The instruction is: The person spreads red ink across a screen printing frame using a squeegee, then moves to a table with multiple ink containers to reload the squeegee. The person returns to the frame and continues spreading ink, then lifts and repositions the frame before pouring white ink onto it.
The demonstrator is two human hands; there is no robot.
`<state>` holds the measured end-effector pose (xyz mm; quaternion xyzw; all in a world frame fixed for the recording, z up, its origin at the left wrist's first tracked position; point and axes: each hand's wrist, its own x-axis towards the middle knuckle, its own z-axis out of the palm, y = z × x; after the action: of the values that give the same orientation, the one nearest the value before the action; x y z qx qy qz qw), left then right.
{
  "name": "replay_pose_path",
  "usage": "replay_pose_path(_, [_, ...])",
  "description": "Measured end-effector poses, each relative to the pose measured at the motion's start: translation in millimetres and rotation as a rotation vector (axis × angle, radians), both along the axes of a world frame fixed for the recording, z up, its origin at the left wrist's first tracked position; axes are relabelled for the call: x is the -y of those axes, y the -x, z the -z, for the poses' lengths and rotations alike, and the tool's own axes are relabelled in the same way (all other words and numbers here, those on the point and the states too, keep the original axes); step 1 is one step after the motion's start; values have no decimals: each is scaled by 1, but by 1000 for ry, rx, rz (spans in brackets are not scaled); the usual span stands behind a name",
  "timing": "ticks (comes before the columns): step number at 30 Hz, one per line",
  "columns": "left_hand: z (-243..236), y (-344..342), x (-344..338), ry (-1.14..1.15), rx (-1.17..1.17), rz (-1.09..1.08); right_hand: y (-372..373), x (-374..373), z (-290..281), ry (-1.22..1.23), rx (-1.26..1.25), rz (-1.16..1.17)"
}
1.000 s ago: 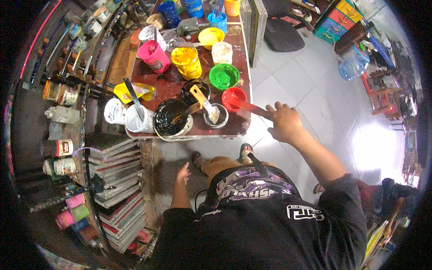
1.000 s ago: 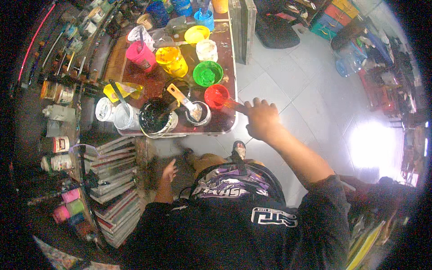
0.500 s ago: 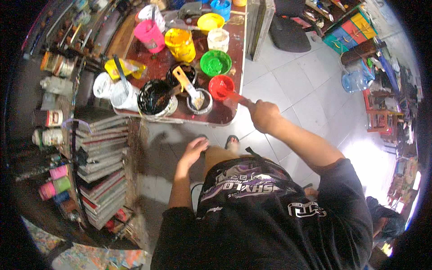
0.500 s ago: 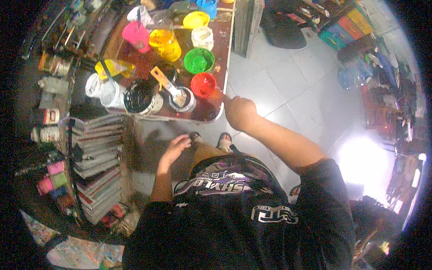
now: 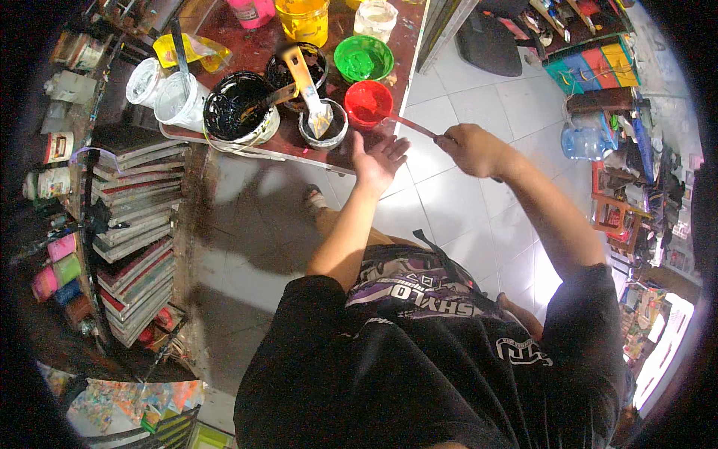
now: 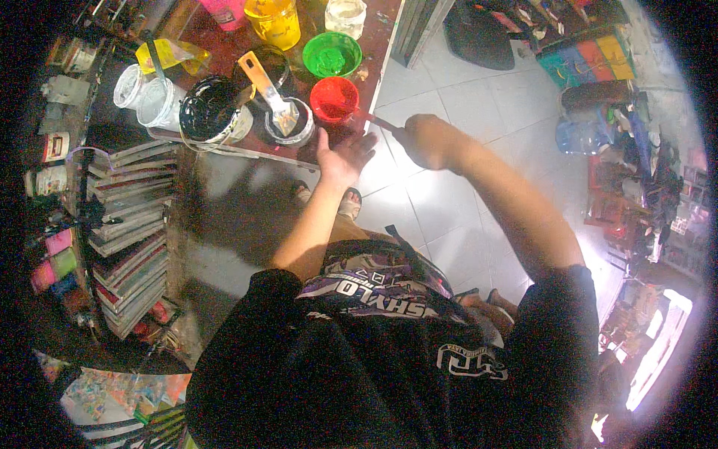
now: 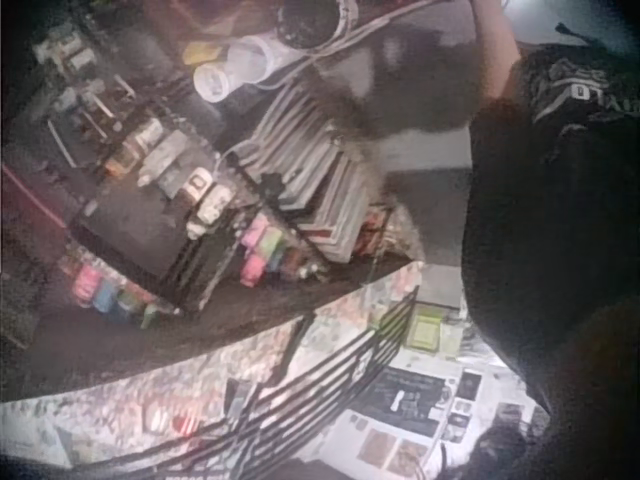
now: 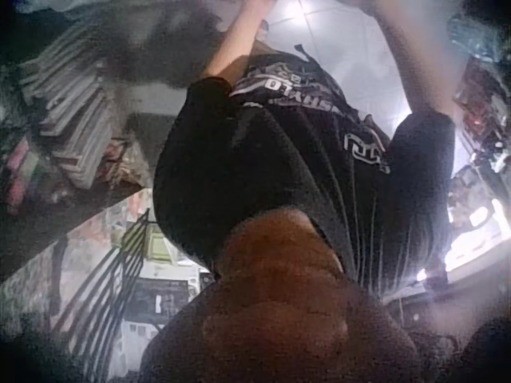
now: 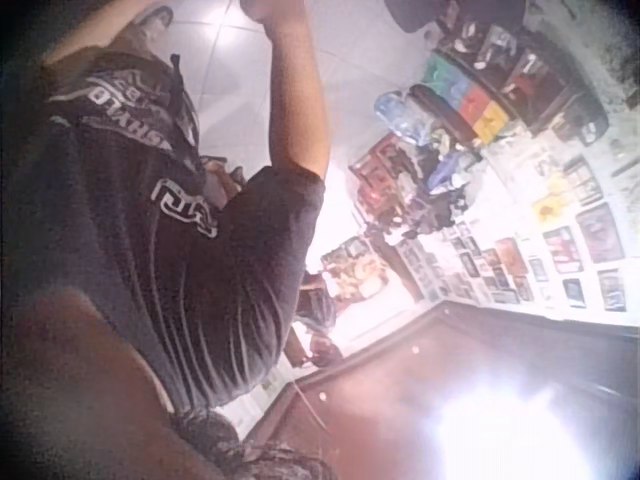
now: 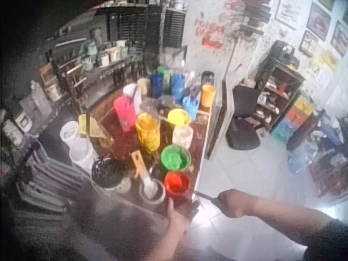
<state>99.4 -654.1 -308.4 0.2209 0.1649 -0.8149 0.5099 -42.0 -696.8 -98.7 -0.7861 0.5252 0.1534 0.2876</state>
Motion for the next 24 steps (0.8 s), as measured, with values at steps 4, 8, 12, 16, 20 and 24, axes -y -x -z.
replay_pose_path(4, [34,12,20,391,-509,-212,-1,-23,25,147,-74,20])
replay_pose_path(8, [-5,20,37,-136,-226,-386,-3,-47,35,226,-135,106])
replay_pose_path(12, [8,22,44,-109,-309,-473,2,-54,35,220,-142,116])
replay_pose_path(16, [4,19,44,-92,-411,-445,5,-58,22,193,-208,114])
replay_pose_path(20, [8,18,45,-110,-433,-452,4,-57,2,130,-241,107])
replay_pose_path(24, [4,18,47,-150,-411,-455,6,-54,-16,79,-305,68])
